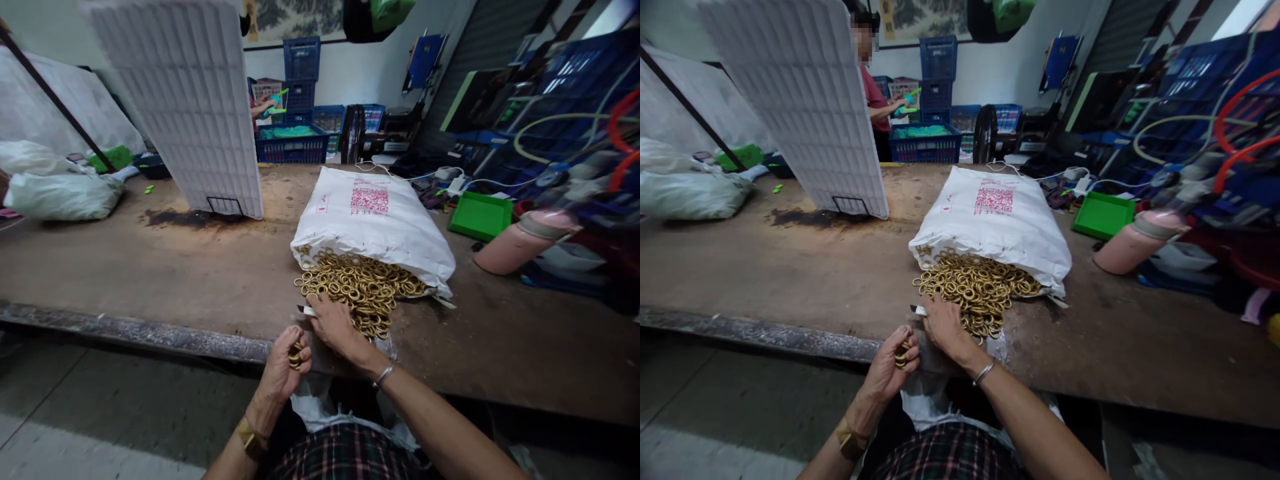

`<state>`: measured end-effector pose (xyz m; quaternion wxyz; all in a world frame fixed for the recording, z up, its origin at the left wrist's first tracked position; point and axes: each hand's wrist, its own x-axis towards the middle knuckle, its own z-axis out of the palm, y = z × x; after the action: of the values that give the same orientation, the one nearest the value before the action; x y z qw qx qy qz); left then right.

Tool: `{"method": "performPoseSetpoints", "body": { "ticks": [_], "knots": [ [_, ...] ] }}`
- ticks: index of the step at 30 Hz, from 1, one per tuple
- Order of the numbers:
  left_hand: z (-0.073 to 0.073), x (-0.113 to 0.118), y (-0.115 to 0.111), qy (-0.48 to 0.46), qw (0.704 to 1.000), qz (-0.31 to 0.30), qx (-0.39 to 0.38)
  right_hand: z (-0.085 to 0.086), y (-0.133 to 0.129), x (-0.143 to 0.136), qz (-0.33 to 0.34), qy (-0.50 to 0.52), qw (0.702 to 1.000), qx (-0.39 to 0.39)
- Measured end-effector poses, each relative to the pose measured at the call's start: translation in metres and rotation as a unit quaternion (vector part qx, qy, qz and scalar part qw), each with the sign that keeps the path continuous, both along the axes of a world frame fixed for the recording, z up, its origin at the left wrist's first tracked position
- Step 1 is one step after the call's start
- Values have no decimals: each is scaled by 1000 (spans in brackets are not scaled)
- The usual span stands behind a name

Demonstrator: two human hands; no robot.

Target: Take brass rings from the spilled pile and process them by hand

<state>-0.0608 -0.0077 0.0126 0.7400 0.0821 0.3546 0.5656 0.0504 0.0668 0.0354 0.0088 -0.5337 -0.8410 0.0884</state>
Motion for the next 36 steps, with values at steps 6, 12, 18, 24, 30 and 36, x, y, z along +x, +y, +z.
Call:
{"method": "performPoseSetpoints", "body": {
  "ticks": [6,12,18,24,30,36],
  "knots": [
    [-2,-1,0,11,1000,-13,-2,-6,6,-4,0,-15,1000,2],
    [0,-2,2,46,998,-33,-9,-14,6,0,-16,2,1000,16],
    [1,-1,1,64,997,-37,3,-10,6,0,-10,8,1000,2],
    [5,4,2,110,994,-10,-2,-7,9,5,24,75,997,-2],
    [6,23,4,251,968,14,22,6,-2,22,-2,150,988,37],
    [12,49,-1,319,945,-29,60,4,-37,52,-7,292,956,34]
  ]
}}
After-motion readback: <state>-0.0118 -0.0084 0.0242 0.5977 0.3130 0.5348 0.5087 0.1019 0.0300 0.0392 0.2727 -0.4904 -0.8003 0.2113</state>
